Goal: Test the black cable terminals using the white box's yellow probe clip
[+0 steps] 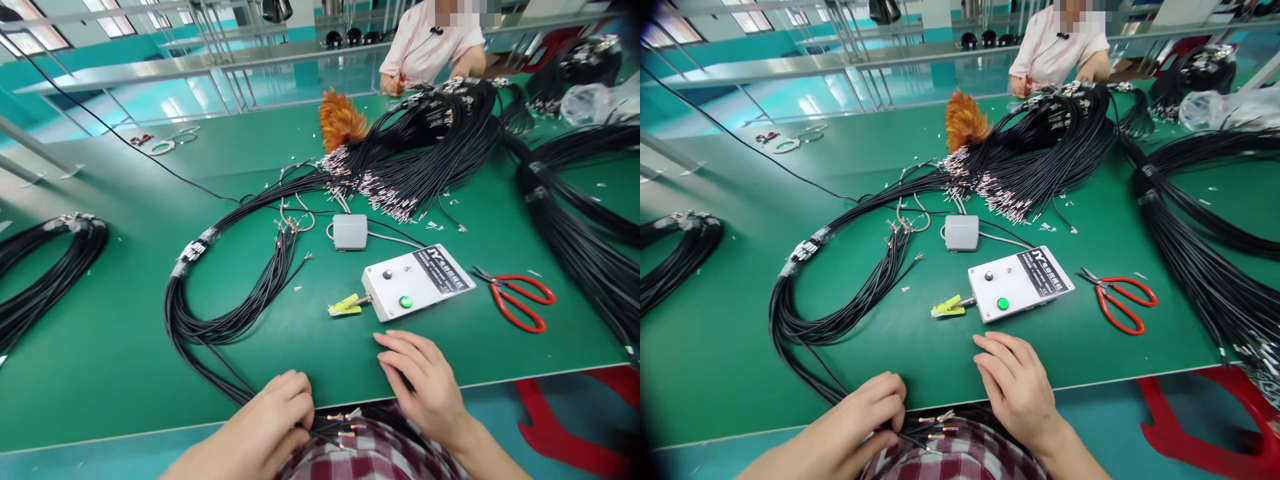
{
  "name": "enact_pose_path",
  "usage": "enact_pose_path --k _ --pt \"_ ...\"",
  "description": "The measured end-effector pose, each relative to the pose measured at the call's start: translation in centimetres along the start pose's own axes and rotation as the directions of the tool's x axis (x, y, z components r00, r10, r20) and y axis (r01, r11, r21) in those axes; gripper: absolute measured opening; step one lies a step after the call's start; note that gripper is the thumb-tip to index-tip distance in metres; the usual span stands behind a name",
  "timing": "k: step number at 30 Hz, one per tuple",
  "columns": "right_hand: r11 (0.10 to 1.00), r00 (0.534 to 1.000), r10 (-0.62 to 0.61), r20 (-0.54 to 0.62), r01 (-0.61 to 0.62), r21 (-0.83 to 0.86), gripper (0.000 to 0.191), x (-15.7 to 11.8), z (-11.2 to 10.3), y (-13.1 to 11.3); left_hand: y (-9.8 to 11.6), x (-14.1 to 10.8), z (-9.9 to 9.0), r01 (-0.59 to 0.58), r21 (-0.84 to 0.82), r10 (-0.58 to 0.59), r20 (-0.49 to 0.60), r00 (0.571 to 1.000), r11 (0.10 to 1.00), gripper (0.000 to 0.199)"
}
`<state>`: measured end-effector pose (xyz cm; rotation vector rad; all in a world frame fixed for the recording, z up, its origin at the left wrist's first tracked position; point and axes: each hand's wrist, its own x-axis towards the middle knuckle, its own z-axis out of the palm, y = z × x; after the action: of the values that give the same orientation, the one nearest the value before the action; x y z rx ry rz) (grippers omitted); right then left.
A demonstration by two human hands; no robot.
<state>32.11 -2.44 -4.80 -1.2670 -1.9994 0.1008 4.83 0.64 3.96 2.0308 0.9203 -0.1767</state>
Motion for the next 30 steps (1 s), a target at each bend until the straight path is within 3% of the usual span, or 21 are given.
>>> enact_pose_path --k 3,5,8,11,13,15,22,28,30 --pt "0.974 0.993 0.120 0.001 -0.118 0.194 0.019 0.5 -0.3 -1.0 -0.1 0.1 -0.2 0.028 -0.152 -0.043 -0.094 0.995 0.988 0.013" --pt "0.888 0.963 0.261 0.066 -0.267 0.375 0.015 1.1 -0.4 -2.0 0.3 0.6 -0.4 0.023 -0.185 -0.056 -0.177 0.983 0.983 0.009" --pt "0.628 0.852 0.444 0.279 -0.518 0.581 0.008 2.3 -0.2 -3.5 1.2 1.9 -0.2 -0.062 -0.203 0.002 -0.280 0.960 0.977 0.008" --pt "0.306 0.717 0.516 0.468 -0.665 0.682 0.016 3.4 0.1 -4.2 1.6 3.3 0.1 -0.128 -0.223 0.046 -0.342 0.939 0.966 0.010" --pt "0.138 0.670 0.514 0.536 -0.682 0.719 0.023 3.8 0.2 -4.1 1.5 4.0 0.2 -0.139 -0.247 0.038 -0.374 0.927 0.959 0.014" --pt "0.043 0.662 0.490 0.567 -0.668 0.743 0.026 4.1 0.4 -3.9 1.3 4.3 0.2 -0.142 -0.280 0.019 -0.400 0.916 0.949 0.018" --pt "-0.088 0.661 0.468 0.587 -0.626 0.775 0.027 4.7 1.0 -4.2 1.4 4.3 0.0 -0.146 -0.357 -0.029 -0.441 0.897 0.922 0.027" --pt "-0.314 0.593 0.462 0.659 -0.586 0.747 0.031 5.7 1.2 -4.8 1.4 4.5 -0.1 -0.144 -0.387 -0.045 -0.439 0.897 0.911 0.027" --pt "-0.353 0.582 0.458 0.672 -0.575 0.738 0.031 5.8 1.3 -4.9 1.4 4.5 -0.1 -0.145 -0.402 -0.051 -0.438 0.898 0.904 0.027"
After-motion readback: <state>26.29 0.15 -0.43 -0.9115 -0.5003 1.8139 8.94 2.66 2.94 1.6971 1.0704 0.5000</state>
